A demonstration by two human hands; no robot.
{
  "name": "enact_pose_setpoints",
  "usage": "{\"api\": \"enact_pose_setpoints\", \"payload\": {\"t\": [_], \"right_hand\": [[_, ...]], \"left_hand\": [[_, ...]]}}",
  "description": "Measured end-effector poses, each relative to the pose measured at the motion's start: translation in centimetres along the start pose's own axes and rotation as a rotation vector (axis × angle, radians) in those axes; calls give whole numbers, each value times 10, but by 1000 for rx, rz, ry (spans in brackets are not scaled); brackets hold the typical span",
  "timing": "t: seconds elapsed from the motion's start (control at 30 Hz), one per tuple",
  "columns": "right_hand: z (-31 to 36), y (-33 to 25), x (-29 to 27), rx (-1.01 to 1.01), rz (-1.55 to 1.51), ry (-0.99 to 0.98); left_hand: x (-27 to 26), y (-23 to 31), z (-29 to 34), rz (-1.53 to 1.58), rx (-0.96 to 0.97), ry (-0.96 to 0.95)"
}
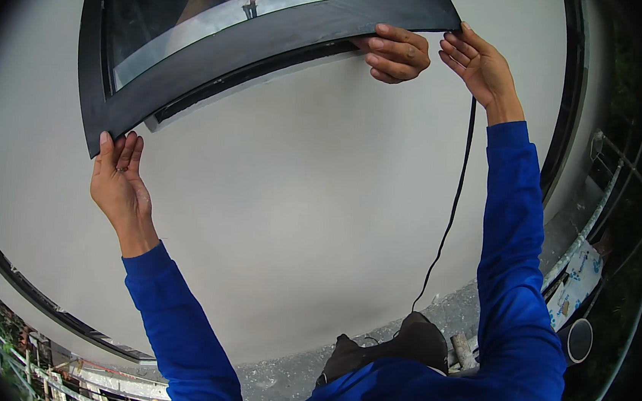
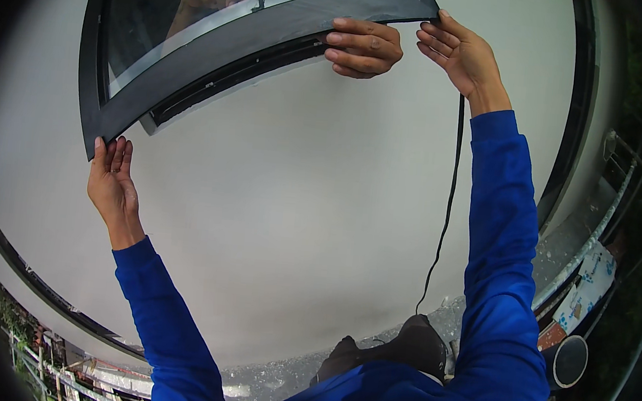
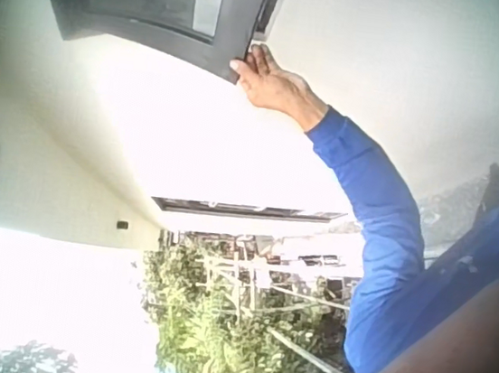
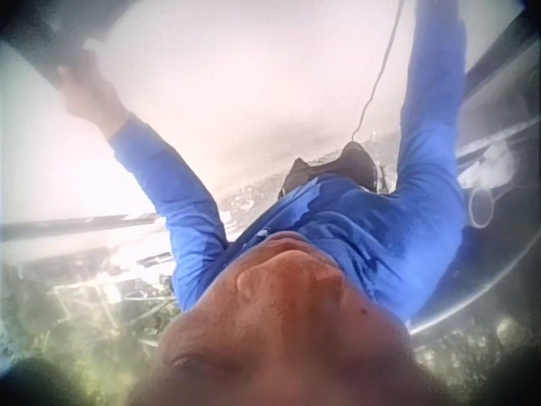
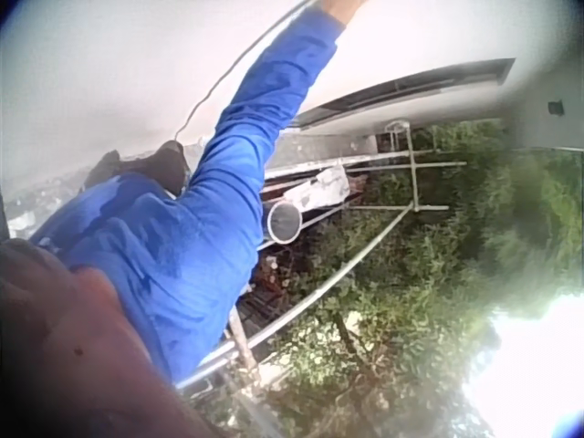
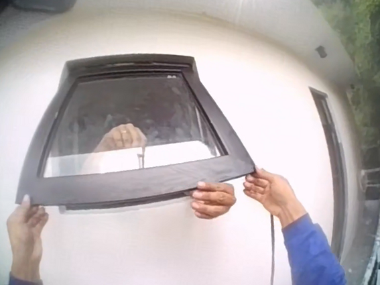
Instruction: The person uncoils a rubber trim strip, feeds it upward, presses it along the groove of a window frame by hand, and helps hold the window frame in place.
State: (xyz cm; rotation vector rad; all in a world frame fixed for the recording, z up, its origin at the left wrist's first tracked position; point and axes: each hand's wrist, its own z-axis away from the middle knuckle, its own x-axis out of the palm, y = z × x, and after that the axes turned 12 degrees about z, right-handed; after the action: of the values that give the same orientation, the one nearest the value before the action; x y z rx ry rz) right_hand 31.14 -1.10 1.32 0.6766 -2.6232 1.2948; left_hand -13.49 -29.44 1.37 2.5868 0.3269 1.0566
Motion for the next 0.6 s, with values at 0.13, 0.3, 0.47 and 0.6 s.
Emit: {"api": "enact_pose_setpoints", "payload": {"t": [0.13,0.3,0.47,0.6], "right_hand": [[3,-4,7,36,-26,24],[4,8,-1,84,-75,45],[5,10,-1,84,-131,72],[6,6,-1,90,-138,71]], "left_hand": [[0,4,1,19,5,6],[8,-3,9,7,16,-10],[-4,-1,1,13,17,-20],[-6,-3,-2,44,3,-15]]}}
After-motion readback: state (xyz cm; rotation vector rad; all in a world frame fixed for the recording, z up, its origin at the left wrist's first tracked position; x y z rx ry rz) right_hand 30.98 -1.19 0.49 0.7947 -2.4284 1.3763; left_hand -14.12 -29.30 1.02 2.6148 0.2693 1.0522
